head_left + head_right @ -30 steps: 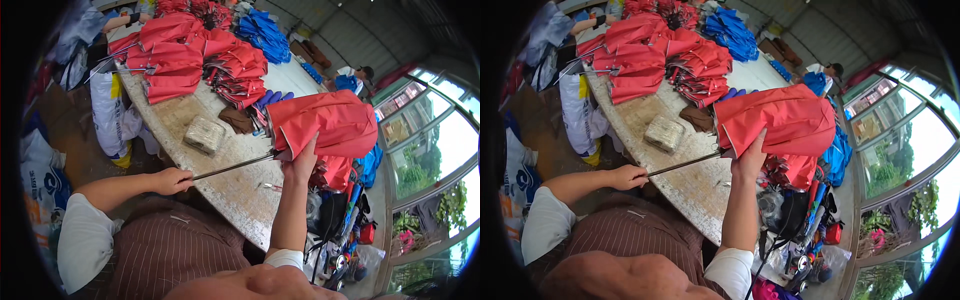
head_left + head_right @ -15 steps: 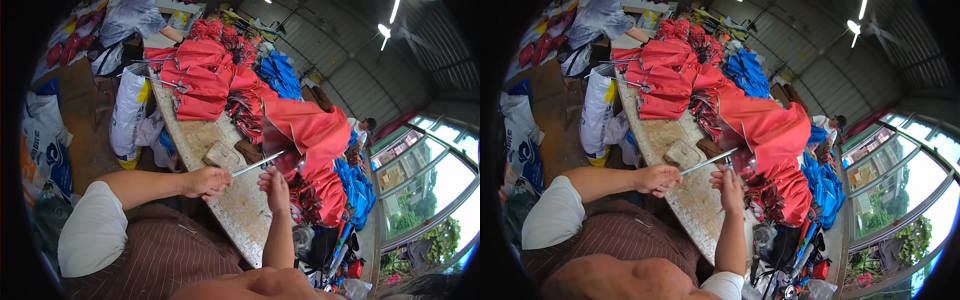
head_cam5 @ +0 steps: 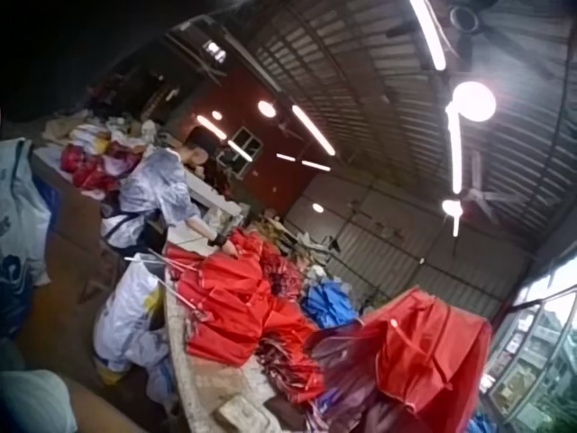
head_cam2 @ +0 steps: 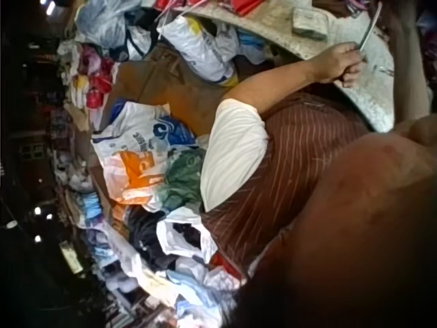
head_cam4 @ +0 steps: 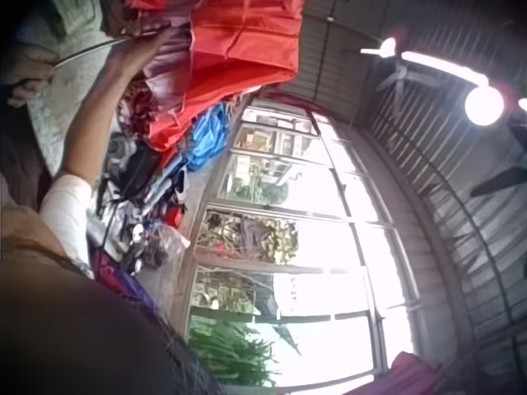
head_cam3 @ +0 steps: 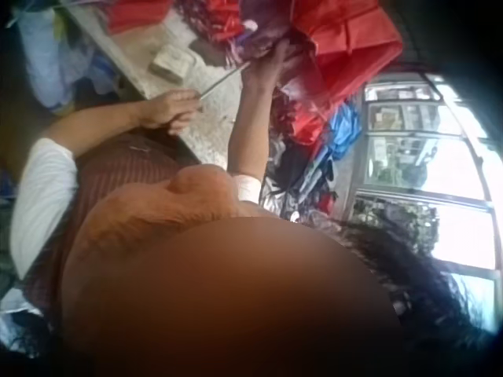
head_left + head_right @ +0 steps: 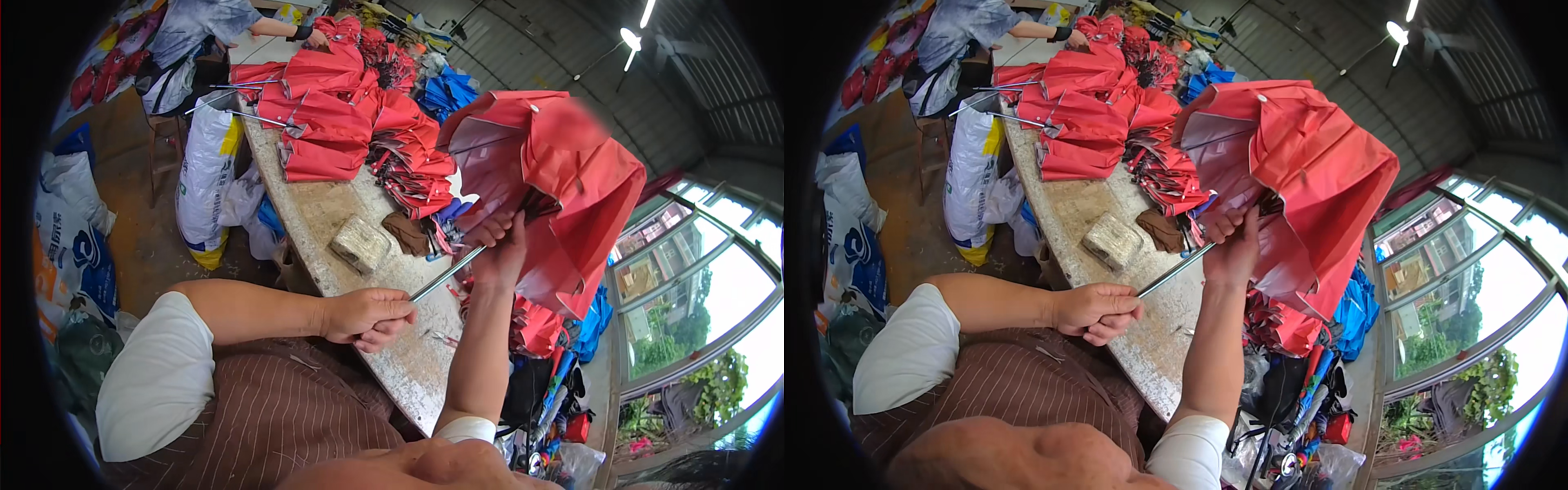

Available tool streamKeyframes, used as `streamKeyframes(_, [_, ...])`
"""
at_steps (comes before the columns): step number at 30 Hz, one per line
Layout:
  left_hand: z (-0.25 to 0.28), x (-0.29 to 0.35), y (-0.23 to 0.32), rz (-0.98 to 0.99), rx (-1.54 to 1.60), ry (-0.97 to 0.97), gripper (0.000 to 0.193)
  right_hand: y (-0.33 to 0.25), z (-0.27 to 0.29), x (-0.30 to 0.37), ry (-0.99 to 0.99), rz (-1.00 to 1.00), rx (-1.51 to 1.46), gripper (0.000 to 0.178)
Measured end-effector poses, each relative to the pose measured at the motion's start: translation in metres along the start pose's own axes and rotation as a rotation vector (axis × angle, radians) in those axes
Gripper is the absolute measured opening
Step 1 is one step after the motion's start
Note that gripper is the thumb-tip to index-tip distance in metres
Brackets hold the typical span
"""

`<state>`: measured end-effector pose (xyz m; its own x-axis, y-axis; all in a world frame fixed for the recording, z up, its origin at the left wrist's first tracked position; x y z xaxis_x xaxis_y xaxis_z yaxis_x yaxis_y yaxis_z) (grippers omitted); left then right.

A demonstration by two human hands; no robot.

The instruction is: Assembling, inspecting, and folding small umbrellas at a production workstation.

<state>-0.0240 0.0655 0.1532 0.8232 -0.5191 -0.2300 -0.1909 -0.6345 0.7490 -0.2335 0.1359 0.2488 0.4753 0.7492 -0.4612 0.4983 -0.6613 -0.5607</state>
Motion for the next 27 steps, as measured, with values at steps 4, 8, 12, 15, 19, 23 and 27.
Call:
streamKeyframes(4, [-0.01,0.012,0.008,0.029,0.109,-0.03,0.023,-0.038,-0.001,-0.034,0.011,0.022,0.253,0.018])
streamKeyframes(8, [-0.015,0.06,-0.013,0.162,0.168,-0.011,0.024,-0.092,-0.013,-0.053,0.269,0.178,0.672,0.018])
streamKeyframes(12, [-0.016,0.089,-0.01,0.184,0.274,0.01,0.025,-0.099,0.004,-0.069,0.259,0.114,0.67,0.017])
streamKeyframes(15, [-0.006,0.092,-0.003,0.217,0.502,0.001,0.028,-0.082,-0.025,-0.066,-0.072,0.177,0.27,0.016])
streamKeyframes(19, [0.0,0.118,-0.015,0.191,0.594,-0.187,0.031,-0.076,-0.049,-0.063,-0.611,0.066,-0.017,0.018])
streamKeyframes(23, [0.02,0.12,-0.017,-0.005,0.277,-0.211,0.039,-0.107,-0.028,-0.037,-0.598,0.191,-0.061,0.027])
streamKeyframes(27, [0.035,0.139,-0.015,-0.086,0.149,-0.009,0.042,-0.093,-0.051,-0.051,-0.785,0.212,0.113,0.028])
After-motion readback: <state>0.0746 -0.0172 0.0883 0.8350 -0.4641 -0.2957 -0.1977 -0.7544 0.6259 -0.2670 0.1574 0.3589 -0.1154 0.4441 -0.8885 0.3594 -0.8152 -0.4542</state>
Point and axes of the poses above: each hand's wrist, its own x-axis away from the middle knuckle, its own z-axis out of the back of the hand, y = z × x, the point moved 2 cm from there along -x, towards the middle knuckle, and after that the axes turned 14 degrees about -y, right-handed, at the moved point
